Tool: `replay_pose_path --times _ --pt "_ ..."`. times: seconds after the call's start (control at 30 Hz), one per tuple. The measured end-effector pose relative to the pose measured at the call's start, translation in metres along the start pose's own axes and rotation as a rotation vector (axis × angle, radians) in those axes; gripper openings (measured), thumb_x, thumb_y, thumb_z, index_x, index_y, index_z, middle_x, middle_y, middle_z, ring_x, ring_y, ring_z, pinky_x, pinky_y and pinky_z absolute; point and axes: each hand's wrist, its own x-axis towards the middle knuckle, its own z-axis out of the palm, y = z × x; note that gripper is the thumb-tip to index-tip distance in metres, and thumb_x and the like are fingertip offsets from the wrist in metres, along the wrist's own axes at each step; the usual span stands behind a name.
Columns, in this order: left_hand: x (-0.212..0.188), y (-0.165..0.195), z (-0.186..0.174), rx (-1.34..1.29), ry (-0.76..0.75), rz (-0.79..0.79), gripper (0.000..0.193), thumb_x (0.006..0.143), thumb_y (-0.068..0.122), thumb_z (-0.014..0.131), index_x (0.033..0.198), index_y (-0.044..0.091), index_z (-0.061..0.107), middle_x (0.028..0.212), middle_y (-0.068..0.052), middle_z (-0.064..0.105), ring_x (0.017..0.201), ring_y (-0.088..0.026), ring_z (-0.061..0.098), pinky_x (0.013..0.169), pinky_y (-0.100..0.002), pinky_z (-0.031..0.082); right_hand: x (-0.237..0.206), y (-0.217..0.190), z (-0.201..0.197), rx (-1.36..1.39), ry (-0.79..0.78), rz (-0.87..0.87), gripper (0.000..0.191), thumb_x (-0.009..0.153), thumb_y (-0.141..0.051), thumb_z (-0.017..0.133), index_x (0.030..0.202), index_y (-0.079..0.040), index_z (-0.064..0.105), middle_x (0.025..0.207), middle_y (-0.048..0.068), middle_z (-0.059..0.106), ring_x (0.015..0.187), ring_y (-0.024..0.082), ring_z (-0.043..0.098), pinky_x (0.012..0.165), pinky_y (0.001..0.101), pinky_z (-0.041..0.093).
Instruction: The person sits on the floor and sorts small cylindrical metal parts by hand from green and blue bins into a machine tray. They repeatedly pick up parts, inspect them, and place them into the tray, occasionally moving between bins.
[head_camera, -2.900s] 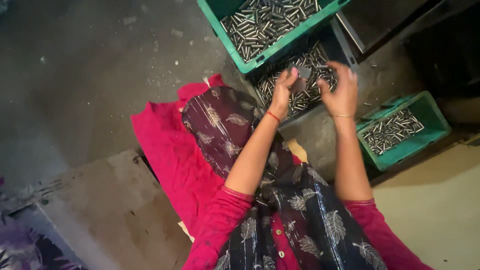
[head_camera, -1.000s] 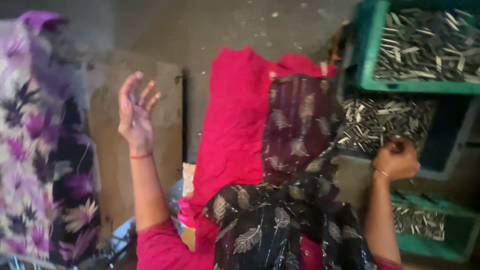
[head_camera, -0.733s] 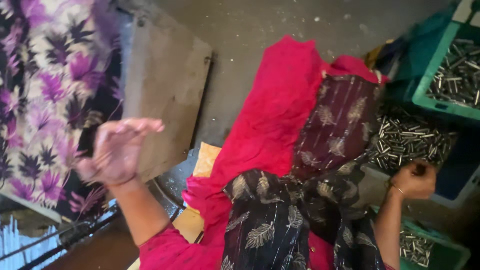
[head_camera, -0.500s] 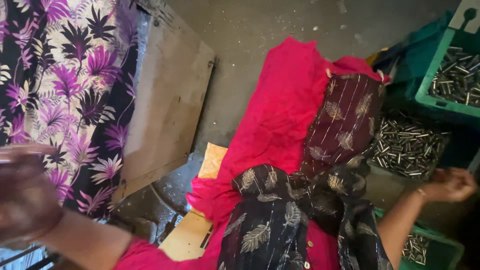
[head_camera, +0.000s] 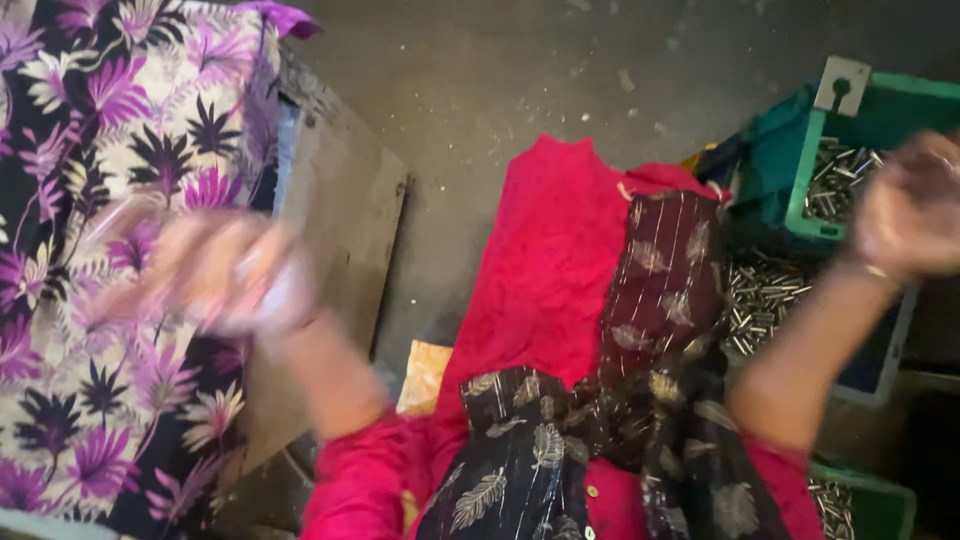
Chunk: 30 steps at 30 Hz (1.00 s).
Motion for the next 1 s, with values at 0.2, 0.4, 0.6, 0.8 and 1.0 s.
replay_pose_path --times 0.2,0.4,0.6,0.8,1.0 --pt "0.079 -0.241 -0.174 -0.363 0.261 -0.234 0.055 0.107 0.054 0.057 0.145 0.014 0.053 0.122 -0.002 0.065 0.11 -0.018 0.059 0.094 -0.034 0.049 0.102 0.14 0.056 0.487 -0.355 0.074 0.011 0.106 -0.035 0.065 0.112 -0.026 0.069 0.094 -0.01 0.067 0.077 0.002 0.057 0.071 0.0171 0.044" --pt "0.114 -0.324 -0.297 -0.404 0.401 -0.202 0.058 0.111 0.058 0.047 0.146 0.013 0.054 0.141 -0.007 0.065 0.134 -0.025 0.057 0.117 -0.046 0.043 0.134 0.237 0.073 0.733 0.243 0.129 0.02 0.088 -0.028 0.066 0.105 -0.017 0.069 0.087 -0.001 0.062 0.077 0.015 0.054 0.074 0.0336 0.044" --pt "0.14 -0.341 -0.31 -0.303 0.345 -0.19 0.063 0.111 0.062 0.043 0.151 0.015 0.053 0.144 -0.009 0.065 0.139 -0.027 0.057 0.125 -0.049 0.04 0.155 0.224 0.1 0.631 -0.023 0.1 0.021 0.098 -0.03 0.064 0.114 -0.017 0.064 0.095 -0.003 0.06 0.081 0.011 0.054 0.078 0.0263 0.044" --pt "0.145 -0.389 -0.265 -0.241 0.415 -0.338 0.073 0.11 0.066 0.04 0.157 0.011 0.046 0.146 -0.011 0.062 0.14 -0.031 0.054 0.123 -0.05 0.038 0.156 0.196 0.121 0.682 0.019 0.078 0.021 0.1 -0.03 0.062 0.116 -0.017 0.062 0.099 -0.002 0.062 0.083 0.011 0.055 0.08 0.0277 0.046" --pt "0.145 -0.422 -0.238 -0.403 0.418 -0.333 0.077 0.108 0.071 0.04 0.157 0.012 0.046 0.141 -0.011 0.062 0.136 -0.031 0.056 0.121 -0.05 0.041 0.164 0.18 0.125 0.693 0.011 0.104 0.02 0.101 -0.028 0.06 0.113 -0.013 0.062 0.095 0.001 0.061 0.087 0.015 0.055 0.082 0.0298 0.048"
